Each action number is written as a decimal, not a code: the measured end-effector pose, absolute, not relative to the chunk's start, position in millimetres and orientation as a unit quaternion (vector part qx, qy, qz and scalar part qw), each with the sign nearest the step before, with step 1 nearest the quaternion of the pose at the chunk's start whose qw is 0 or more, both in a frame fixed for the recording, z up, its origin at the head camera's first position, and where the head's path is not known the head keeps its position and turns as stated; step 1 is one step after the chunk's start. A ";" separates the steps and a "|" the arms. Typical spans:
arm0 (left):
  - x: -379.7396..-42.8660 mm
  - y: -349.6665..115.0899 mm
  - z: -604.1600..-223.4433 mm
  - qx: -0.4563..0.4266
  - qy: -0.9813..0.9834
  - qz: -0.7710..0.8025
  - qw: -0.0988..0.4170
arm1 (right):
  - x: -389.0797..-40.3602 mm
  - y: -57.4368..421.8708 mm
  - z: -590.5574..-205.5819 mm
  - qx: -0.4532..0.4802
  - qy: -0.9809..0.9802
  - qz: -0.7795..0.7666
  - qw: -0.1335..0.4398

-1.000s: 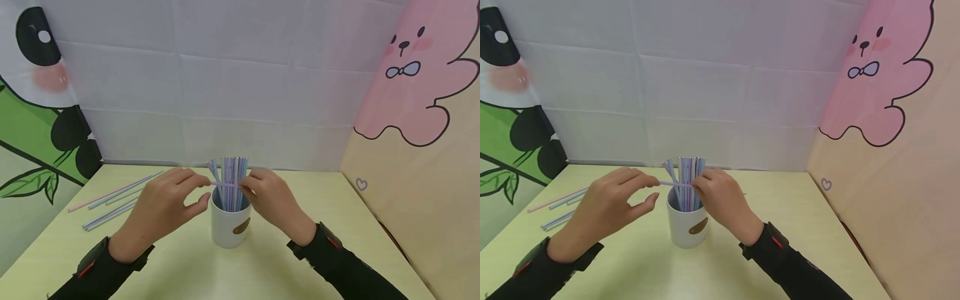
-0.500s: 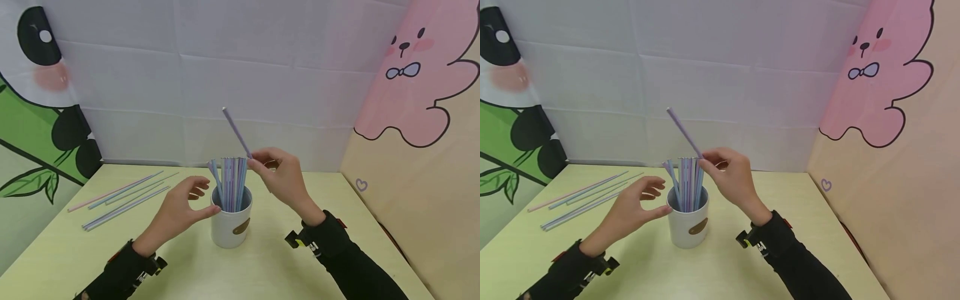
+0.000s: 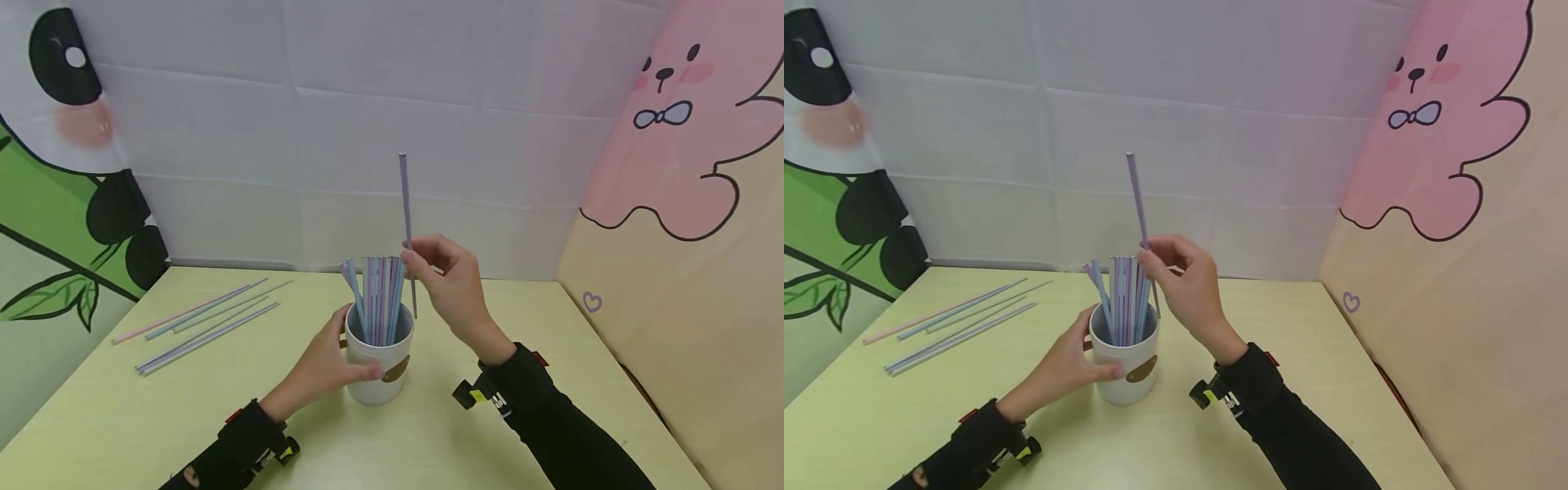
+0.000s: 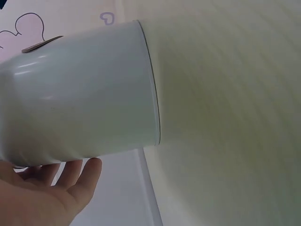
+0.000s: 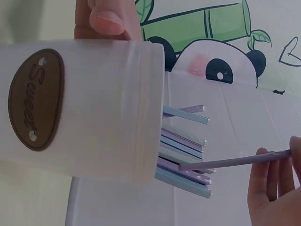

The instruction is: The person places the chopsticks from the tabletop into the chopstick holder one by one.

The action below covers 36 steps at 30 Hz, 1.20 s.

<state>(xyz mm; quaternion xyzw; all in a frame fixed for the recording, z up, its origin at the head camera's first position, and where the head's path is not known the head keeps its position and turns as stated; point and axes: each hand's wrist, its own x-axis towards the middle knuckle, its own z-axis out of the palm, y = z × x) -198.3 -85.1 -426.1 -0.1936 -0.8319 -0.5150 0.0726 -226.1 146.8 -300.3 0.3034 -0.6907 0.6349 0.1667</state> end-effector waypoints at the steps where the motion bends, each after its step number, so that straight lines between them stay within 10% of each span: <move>1: -198.7 -83.9 -427.6 -0.197 -0.831 -0.515 0.076 | -226.7 145.6 -302.1 0.298 -0.684 0.646 0.161; 36: -201.1 -79.7 -432.7 -0.222 -0.820 -0.521 0.079 | -232.6 135.8 -355.2 0.259 -0.769 0.572 0.119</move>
